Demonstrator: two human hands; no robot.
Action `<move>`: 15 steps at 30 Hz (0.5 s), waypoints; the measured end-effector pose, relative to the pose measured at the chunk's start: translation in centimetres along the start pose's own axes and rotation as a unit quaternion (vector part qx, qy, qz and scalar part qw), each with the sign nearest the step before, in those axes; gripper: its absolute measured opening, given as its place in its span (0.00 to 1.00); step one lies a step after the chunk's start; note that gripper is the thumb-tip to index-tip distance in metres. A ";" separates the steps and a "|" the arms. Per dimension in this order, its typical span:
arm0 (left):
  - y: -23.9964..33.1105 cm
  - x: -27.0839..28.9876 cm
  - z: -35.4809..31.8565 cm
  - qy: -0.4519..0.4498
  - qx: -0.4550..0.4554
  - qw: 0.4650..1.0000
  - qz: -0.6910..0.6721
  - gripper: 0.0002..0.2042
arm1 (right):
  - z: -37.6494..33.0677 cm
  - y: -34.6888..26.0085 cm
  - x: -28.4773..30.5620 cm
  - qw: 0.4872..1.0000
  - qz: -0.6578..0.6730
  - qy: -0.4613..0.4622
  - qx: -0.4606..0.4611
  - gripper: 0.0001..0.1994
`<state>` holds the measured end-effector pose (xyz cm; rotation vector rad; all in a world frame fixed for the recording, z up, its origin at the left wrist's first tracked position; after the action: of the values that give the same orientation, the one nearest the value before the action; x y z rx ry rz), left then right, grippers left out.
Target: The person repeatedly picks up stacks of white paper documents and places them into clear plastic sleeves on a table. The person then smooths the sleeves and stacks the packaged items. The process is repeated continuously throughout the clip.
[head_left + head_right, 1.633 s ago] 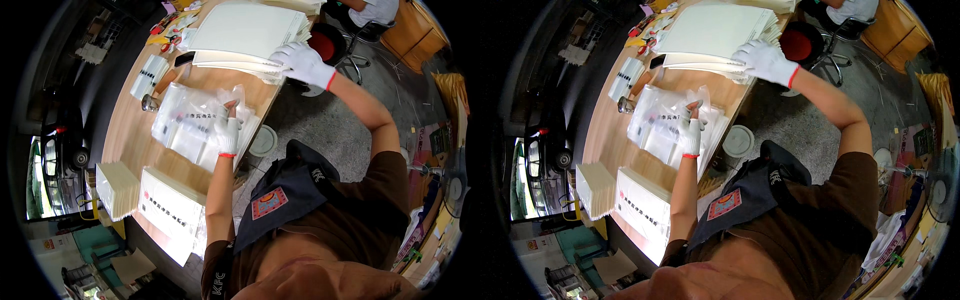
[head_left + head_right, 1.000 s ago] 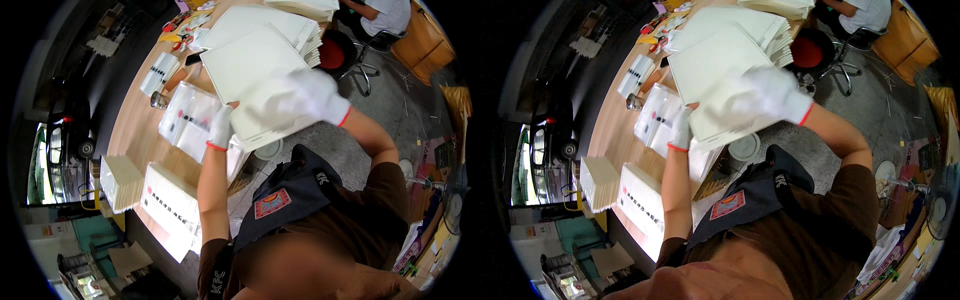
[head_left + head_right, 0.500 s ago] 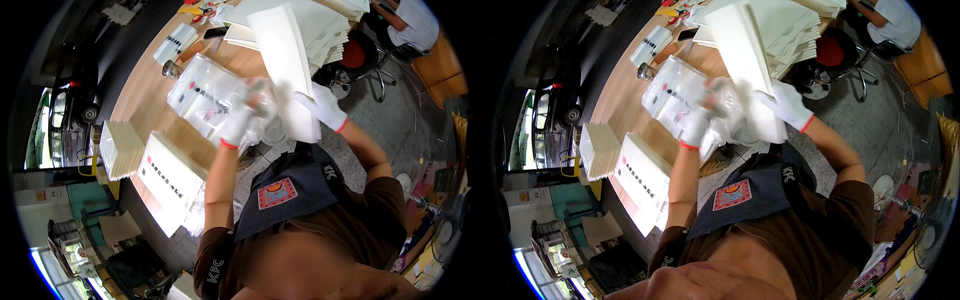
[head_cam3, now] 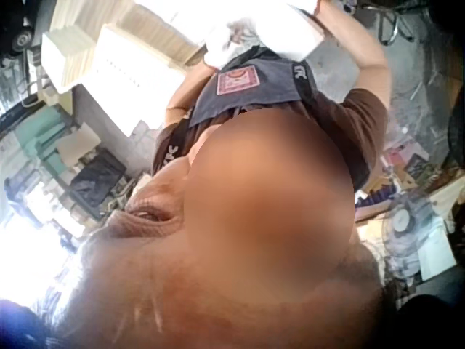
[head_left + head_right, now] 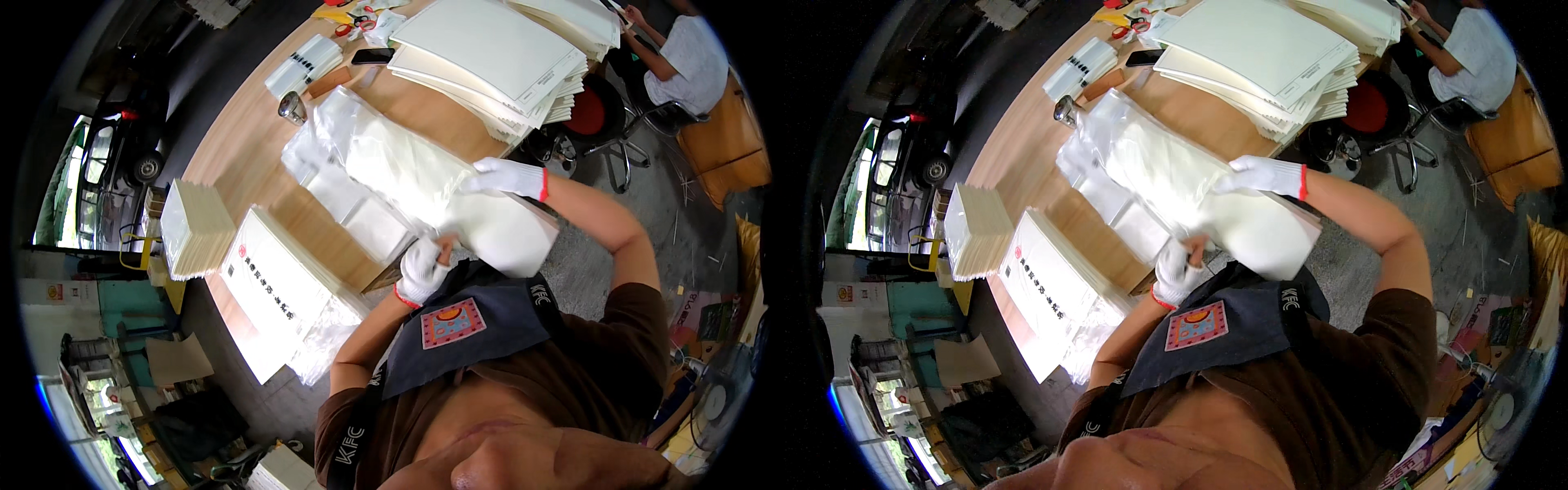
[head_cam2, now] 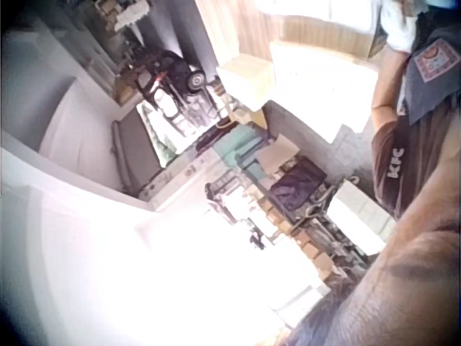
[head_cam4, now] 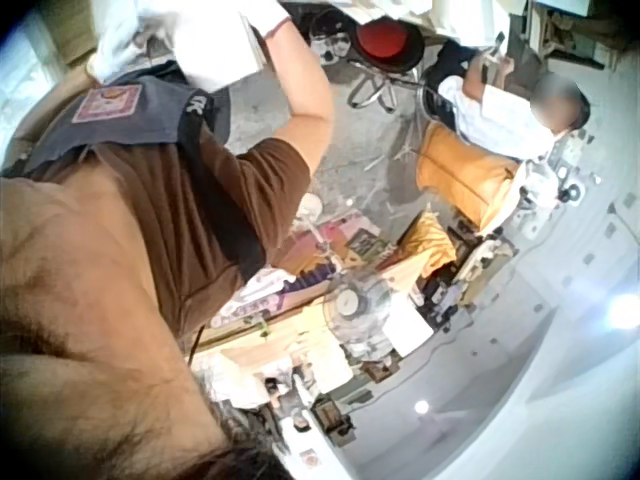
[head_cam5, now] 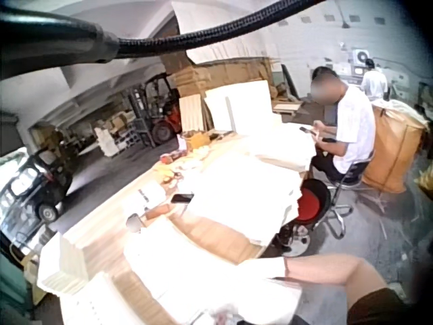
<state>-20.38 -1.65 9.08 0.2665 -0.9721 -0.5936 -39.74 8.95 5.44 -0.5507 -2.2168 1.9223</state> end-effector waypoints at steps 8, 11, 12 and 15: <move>3.0 1.9 11.3 -0.033 0.068 0.997 -0.027 0.19 | 10.1 6.1 -5.5 0.901 -0.404 0.074 0.138 0.17; -0.1 -0.5 9.4 -0.121 0.158 0.980 0.002 0.14 | 8.2 1.2 -9.6 0.749 -0.584 0.206 0.237 0.18; -1.9 -0.4 8.1 -0.065 0.157 0.985 -0.014 0.14 | 6.2 -0.1 -10.4 0.697 -0.620 0.241 0.268 0.19; -6.2 1.3 4.3 -0.002 0.244 0.970 0.000 0.10 | 0.6 -0.4 -12.0 0.860 -0.465 0.113 0.178 0.15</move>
<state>-25.61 -7.27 9.45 0.7036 -1.1148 -0.3465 -28.98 3.92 7.14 0.3109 -1.4600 1.5286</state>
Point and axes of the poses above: each hand's wrist, its own z-axis towards the middle knuckle, its own x-axis out of the back of the hand, y = z × x, the point moved 5 cm from there along z, towards the middle knuckle, and after that the axes turned 12 degrees about z, right-handed, at the moved point
